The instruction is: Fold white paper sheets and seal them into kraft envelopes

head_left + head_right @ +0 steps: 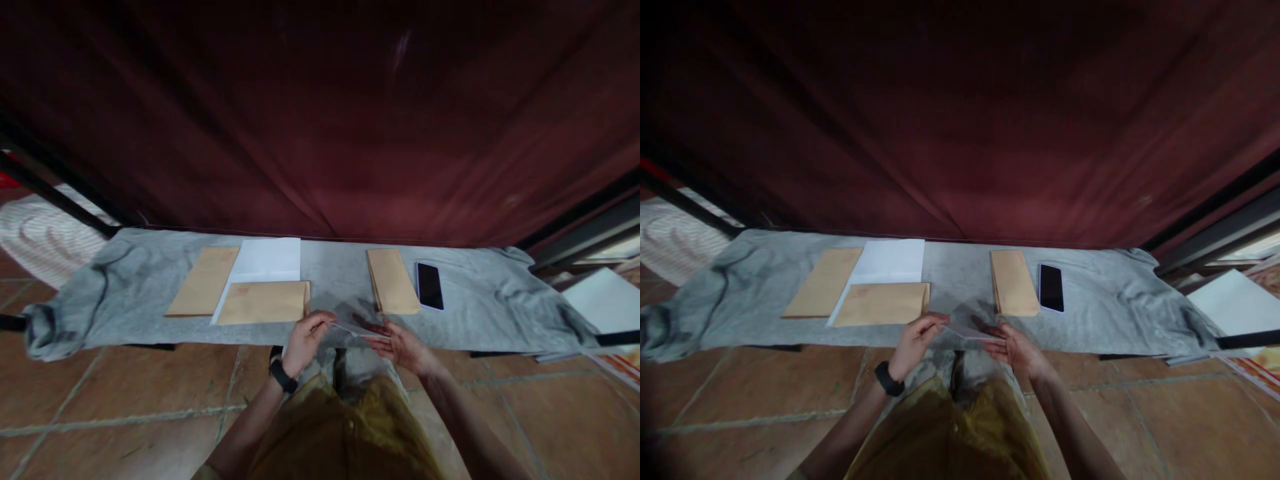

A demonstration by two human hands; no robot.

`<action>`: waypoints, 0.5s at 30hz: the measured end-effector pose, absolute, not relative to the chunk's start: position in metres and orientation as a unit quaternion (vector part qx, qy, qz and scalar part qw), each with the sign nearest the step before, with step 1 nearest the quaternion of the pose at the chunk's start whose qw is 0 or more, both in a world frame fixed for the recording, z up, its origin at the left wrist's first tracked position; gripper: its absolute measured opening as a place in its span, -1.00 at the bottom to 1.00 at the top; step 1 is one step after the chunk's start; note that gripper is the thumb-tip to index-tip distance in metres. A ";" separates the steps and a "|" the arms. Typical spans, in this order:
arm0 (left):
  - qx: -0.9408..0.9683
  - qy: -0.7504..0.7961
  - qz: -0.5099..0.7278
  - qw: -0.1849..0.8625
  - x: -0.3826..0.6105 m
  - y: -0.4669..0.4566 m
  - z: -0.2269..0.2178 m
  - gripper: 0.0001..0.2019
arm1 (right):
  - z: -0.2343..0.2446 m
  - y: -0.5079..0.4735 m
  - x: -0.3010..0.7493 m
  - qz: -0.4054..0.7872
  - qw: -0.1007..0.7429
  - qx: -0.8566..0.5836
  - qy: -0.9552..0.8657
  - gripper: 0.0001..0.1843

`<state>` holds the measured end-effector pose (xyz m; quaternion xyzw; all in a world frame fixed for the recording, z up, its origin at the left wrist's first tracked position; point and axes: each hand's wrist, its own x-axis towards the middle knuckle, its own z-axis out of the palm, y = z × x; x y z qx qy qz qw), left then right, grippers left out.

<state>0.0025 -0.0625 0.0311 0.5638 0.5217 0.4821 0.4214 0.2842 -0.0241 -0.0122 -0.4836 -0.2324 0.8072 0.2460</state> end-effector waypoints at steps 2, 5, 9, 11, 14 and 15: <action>0.588 0.504 0.475 0.419 0.002 -0.062 0.030 -0.79 | -0.015 -0.027 0.283 0.795 0.267 -0.489 -0.241 -0.61; 0.604 0.490 0.467 0.420 0.000 -0.062 0.029 -0.78 | -0.016 -0.028 0.277 0.776 0.300 -0.492 -0.256 -0.54; 0.617 0.491 0.451 0.418 -0.006 -0.061 0.028 -0.77 | -0.010 -0.028 0.267 0.782 0.308 -0.477 -0.257 -0.58; 0.637 0.498 0.440 0.392 -0.012 -0.060 0.026 -0.75 | -0.005 -0.028 0.261 0.781 0.318 -0.471 -0.260 -0.61; 0.672 0.532 0.417 0.302 -0.027 -0.057 0.022 -0.55 | -0.002 -0.023 0.249 0.752 0.372 -0.472 -0.270 -0.61; 0.682 0.551 0.401 0.264 -0.035 -0.055 0.022 -0.44 | -0.002 -0.021 0.245 0.734 0.395 -0.476 -0.280 -0.59</action>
